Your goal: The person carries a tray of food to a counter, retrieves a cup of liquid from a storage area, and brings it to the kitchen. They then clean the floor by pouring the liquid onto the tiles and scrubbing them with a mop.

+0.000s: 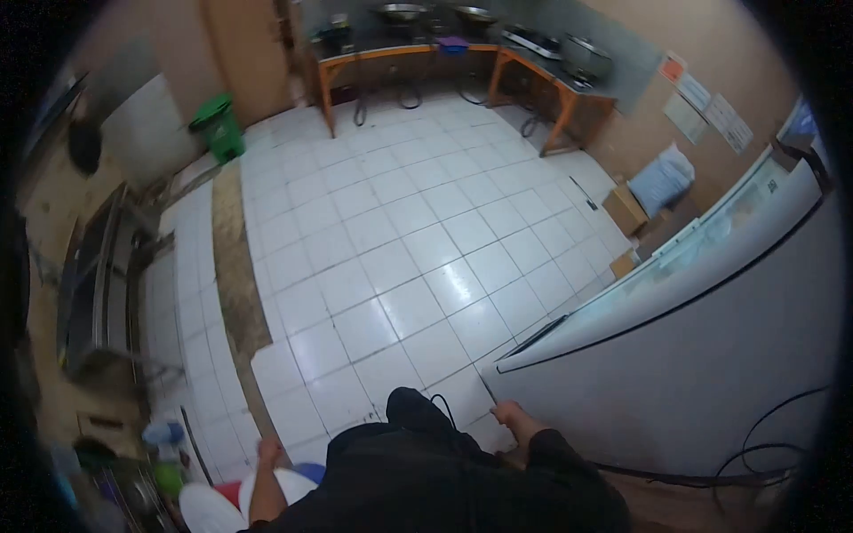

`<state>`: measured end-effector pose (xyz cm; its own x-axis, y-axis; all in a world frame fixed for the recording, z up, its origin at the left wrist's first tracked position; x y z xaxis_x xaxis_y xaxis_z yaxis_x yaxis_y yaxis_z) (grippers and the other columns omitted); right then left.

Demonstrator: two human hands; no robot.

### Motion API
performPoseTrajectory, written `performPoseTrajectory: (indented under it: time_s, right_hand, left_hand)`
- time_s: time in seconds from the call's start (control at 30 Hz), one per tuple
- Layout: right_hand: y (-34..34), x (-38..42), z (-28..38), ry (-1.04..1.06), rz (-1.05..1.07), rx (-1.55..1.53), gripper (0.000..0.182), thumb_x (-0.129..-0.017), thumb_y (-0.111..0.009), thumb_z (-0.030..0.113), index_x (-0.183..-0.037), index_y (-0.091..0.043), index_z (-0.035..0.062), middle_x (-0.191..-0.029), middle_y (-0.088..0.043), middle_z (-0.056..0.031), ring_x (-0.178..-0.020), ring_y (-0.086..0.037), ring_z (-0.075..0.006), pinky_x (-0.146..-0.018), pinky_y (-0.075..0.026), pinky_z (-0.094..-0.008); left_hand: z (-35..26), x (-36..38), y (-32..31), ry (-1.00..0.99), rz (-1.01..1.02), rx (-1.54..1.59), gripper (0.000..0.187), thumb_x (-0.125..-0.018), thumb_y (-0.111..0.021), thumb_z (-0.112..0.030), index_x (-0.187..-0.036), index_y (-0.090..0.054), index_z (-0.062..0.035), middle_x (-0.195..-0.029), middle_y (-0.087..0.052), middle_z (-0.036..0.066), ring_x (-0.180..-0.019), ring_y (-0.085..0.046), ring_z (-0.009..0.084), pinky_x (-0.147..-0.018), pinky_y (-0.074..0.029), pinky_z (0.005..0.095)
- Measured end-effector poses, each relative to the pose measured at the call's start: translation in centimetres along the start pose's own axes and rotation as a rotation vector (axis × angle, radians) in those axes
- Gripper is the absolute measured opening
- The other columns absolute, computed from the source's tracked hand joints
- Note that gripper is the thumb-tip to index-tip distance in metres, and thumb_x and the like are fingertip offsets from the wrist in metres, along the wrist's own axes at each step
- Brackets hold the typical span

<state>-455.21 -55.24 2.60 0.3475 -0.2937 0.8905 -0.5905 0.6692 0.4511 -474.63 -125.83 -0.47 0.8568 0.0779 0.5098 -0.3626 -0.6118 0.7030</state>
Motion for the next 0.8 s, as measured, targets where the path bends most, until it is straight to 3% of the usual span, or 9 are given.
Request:
performPoseTrajectory:
  time_s: [0.07,0.13,0.23,0.33,0.37,0.4,0.47,0.63,0.8]
  right_hand:
    - [-1.4,-4.9,-0.6,0.095,-0.076,-0.237,0.040,-0.088,-0.042,0.035,-0.086,-0.064,0.0012,-0.092,-0.065,-0.0136,-0.078,-0.063,-0.0270,-0.064,-0.052,-0.0392]
    - [0.3,-7.3,2.0,0.079,-0.071,-0.443,0.040,-0.088,-0.044,0.037,-0.093,-0.062,0.0010,-0.092,-0.064,-0.0130,-0.077,-0.063,-0.0259,-0.062,-0.053,-0.0387]
    - [6.7,-7.1,10.0,-0.029,0.069,-0.582,0.042,-0.088,-0.045,0.039,-0.102,-0.059,0.0020,-0.094,-0.062,-0.0124,-0.078,-0.064,-0.0248,-0.064,-0.053,-0.0392]
    - [13.3,-10.5,16.6,0.021,0.122,-0.434,0.036,-0.089,-0.043,0.034,-0.093,-0.063,0.0043,-0.089,-0.064,-0.0126,-0.074,-0.063,-0.0259,-0.061,-0.053,-0.0390]
    - [15.3,-12.6,17.4,0.407,-0.062,-0.166,0.040,-0.087,-0.042,0.038,-0.084,-0.063,0.0035,-0.084,-0.065,-0.0141,-0.066,-0.063,-0.0275,-0.063,-0.052,-0.0396]
    - [18.9,-12.9,19.6,0.193,-0.107,-0.389,0.043,-0.085,-0.040,0.041,-0.078,-0.063,0.0046,-0.077,-0.065,-0.0147,-0.066,-0.063,-0.0289,-0.066,-0.050,-0.0407]
    - [25.0,-13.0,22.0,0.324,-0.431,-0.393,0.046,-0.083,-0.039,0.042,-0.077,-0.065,0.0046,-0.067,-0.063,-0.0147,-0.068,-0.063,-0.0274,-0.067,-0.049,-0.0405]
    - [37.1,-12.7,24.6,0.212,-0.510,-0.969,0.039,-0.083,-0.050,0.038,-0.078,-0.064,0.0017,-0.071,-0.064,-0.0115,-0.063,-0.062,-0.0215,-0.065,-0.049,-0.0363]
    - [36.1,-18.1,20.8,-0.153,-0.434,-1.140,0.037,-0.084,-0.052,0.036,-0.079,-0.063,0.0007,-0.071,-0.063,-0.0099,-0.063,-0.062,-0.0198,-0.059,-0.050,-0.0336]
  left_hand:
    - [-8.0,-10.8,7.6,-0.123,-0.211,0.120,0.034,-0.087,-0.051,-0.026,-0.060,-0.055,-0.0040,-0.056,-0.054,0.007,-0.049,-0.054,0.0168,-0.046,-0.043,0.0331]
    - [-20.0,-15.8,13.0,0.077,-0.319,0.678,0.038,-0.090,-0.048,-0.030,-0.062,-0.054,-0.0044,-0.054,-0.051,0.006,-0.049,-0.053,0.0169,-0.046,-0.041,0.0328]
    - [-28.1,-23.8,14.0,-0.170,-0.199,0.754,0.039,-0.091,-0.046,-0.033,-0.066,-0.052,-0.0045,-0.053,-0.049,0.006,-0.050,-0.052,0.0174,-0.045,-0.040,0.0310]
    - [-31.9,-28.2,7.7,-0.084,-0.018,0.711,0.027,-0.090,-0.050,-0.028,-0.078,-0.058,-0.0043,-0.061,-0.051,0.002,-0.051,-0.048,0.0129,-0.044,-0.038,0.0258]
    - [-33.5,-27.1,5.8,-0.136,0.051,0.596,0.026,-0.090,-0.048,-0.026,-0.083,-0.061,-0.0050,-0.067,-0.055,0.004,-0.054,-0.053,0.0144,-0.046,-0.041,0.0266]
    - [-32.3,-29.3,3.0,0.113,0.139,0.509,0.033,-0.091,-0.045,-0.030,-0.081,-0.062,-0.0044,-0.063,-0.056,0.007,-0.058,-0.057,0.0167,-0.049,-0.045,0.0304]
    - [-33.7,-29.9,-1.2,0.292,0.363,0.338,0.032,-0.091,-0.045,-0.030,-0.079,-0.061,-0.0043,-0.062,-0.055,0.007,-0.057,-0.056,0.0169,-0.048,-0.045,0.0306]
    - [-43.5,-35.5,-5.0,0.277,0.645,0.106,0.032,-0.090,-0.045,-0.029,-0.074,-0.059,-0.0042,-0.061,-0.054,0.007,-0.054,-0.053,0.0175,-0.046,-0.043,0.0310]
    - [-53.3,-48.1,-3.8,0.168,0.678,-0.025,0.033,-0.089,-0.045,-0.028,-0.069,-0.056,-0.0041,-0.060,-0.053,0.007,-0.051,-0.051,0.0181,-0.043,-0.042,0.0314]
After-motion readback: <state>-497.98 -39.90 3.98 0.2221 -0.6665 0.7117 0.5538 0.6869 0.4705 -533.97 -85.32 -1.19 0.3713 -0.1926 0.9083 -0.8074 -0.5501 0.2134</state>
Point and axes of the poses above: each hand's wrist, its own x-axis away from the middle knuckle, its own y-axis out of the back of the hand, z = x × y, the point moved 1 cm from there along -x, towards the middle knuckle
